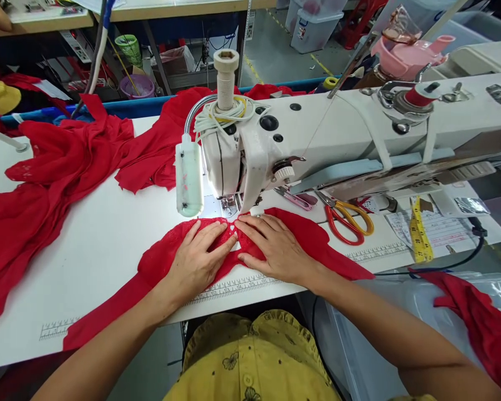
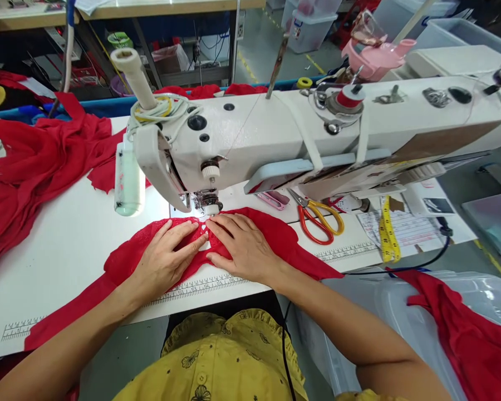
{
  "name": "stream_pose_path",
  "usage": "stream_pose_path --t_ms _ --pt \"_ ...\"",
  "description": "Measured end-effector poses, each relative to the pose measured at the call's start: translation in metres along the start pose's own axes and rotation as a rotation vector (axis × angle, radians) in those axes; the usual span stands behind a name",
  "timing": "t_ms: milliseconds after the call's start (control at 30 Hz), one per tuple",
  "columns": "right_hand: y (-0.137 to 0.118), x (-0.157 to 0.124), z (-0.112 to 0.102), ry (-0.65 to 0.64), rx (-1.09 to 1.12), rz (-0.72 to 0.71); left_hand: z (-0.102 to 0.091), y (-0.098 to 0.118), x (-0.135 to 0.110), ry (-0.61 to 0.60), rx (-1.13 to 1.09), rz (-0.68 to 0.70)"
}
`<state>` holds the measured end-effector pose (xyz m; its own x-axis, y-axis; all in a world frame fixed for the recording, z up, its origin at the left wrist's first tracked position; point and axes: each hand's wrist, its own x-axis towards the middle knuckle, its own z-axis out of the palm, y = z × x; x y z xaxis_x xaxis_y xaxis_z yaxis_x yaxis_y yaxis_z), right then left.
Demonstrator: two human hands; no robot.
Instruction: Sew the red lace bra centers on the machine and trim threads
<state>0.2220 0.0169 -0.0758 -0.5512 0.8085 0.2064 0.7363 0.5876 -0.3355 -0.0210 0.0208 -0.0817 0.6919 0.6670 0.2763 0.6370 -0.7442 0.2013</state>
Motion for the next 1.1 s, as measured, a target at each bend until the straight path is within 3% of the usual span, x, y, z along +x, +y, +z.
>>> stream_pose_path --t_ms 367,567,1100 --pt "-0.001 0.0 -0.001 -0.016 -0.012 -0.013 -0.002 0.004 0.0 0.012 -0.023 -0.058" --pt "0.0 -0.005 -0.005 -0.076 -0.022 -0.038 -0.005 0.009 -0.007 -0.066 0.062 -0.138" --pt "0.002 -0.007 -0.004 -0.081 -0.001 -0.026 -0.003 0.007 -0.01 -0.059 0.051 -0.141"
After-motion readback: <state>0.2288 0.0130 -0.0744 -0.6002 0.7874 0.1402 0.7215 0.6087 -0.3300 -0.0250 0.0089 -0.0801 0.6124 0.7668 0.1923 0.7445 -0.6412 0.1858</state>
